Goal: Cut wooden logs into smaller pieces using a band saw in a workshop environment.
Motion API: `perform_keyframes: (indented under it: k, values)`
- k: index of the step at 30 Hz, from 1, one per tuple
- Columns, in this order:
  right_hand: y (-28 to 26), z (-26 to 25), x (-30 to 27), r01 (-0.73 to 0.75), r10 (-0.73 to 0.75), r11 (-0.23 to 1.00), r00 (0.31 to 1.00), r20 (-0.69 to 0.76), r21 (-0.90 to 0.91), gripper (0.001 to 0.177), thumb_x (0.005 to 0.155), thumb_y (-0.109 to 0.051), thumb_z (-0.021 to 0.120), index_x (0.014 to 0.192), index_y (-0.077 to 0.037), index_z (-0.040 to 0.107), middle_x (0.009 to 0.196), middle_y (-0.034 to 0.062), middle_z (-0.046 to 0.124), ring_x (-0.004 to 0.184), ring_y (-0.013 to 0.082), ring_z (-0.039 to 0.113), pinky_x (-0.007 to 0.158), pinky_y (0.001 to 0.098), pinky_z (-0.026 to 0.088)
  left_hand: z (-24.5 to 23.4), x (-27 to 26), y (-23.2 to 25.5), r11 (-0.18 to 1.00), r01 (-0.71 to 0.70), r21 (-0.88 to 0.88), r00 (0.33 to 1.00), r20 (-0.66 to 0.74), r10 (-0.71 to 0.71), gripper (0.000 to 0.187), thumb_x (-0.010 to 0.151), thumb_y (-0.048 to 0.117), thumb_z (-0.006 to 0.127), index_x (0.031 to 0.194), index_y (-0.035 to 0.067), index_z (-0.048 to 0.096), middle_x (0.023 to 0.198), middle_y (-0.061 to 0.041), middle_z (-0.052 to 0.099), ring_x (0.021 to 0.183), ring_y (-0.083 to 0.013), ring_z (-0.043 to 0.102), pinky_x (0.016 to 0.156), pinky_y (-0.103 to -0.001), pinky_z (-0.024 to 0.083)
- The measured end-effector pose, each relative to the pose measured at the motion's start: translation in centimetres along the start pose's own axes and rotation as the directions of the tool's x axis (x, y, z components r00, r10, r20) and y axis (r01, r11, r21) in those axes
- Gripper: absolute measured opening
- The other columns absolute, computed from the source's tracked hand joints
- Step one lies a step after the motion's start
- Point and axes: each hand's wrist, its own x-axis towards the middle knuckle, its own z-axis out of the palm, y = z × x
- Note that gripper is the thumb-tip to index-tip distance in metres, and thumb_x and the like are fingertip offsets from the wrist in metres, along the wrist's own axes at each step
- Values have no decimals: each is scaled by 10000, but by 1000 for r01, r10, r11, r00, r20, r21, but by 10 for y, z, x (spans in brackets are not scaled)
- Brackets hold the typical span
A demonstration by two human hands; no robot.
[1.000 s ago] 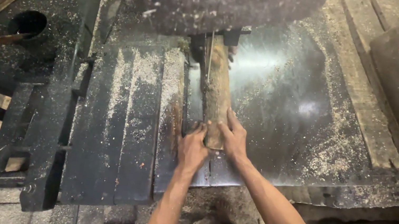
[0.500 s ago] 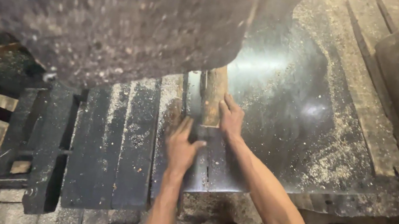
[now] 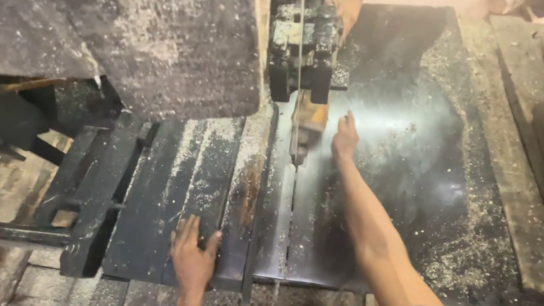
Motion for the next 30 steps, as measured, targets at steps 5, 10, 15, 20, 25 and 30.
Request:
perform_keyframes:
  k: [5,10,15,20,25,30]
  values:
    - [20,-132,-32,-84,83,996,996,10,35,481,1048,-274,441,1407,32,539,1376,269,588,1283,402,564,1094,417,422,0,-9,-2,999,-22,-26,1000,-20,21,632,862,416,754,1302,-27,656,1382,-210,634,1364,-386,525,1184,-523,338]
    - [48,-214,-26,-232,226,956,973,56,180,584,1065,-399,475,1370,86,586,1369,278,617,1300,377,552,1103,407,398,2,-6,-1,998,-49,-31,997,-62,47,623,850,405,769,1277,-38,672,1343,-225,658,1310,-403,576,1163,-492,390]
    - [68,-211,1,-328,284,931,925,252,158,809,1001,-550,586,1447,115,468,1403,261,582,1312,312,549,1095,367,405,-3,-9,0,994,-53,-100,994,-97,43,599,876,392,765,1277,-44,674,1341,-239,659,1298,-419,587,1145,-481,421]
    - [-50,-241,-35,-438,429,894,764,482,-101,1149,762,-620,722,1573,84,312,1366,257,642,1249,329,620,1020,387,488,-30,-30,36,957,25,-288,998,-53,-42,584,893,355,760,1305,-45,653,1365,-251,640,1292,-409,590,1106,-469,453]
    - [-100,-268,-147,-291,388,916,817,427,-276,1269,577,-458,820,1611,-13,234,1520,286,486,1377,423,500,1131,449,400,-26,-124,93,745,228,-627,961,267,-69,488,887,295,728,1297,37,675,1330,-158,691,1251,-309,660,1087,-430,506]
    - [-234,-307,-321,-348,413,911,783,466,-222,1309,612,-514,824,1620,-46,134,1540,287,417,1400,444,427,1141,532,359,30,-262,91,289,726,-624,586,782,215,737,830,265,789,1450,9,485,1335,-158,641,1228,-282,628,1068,-412,500]
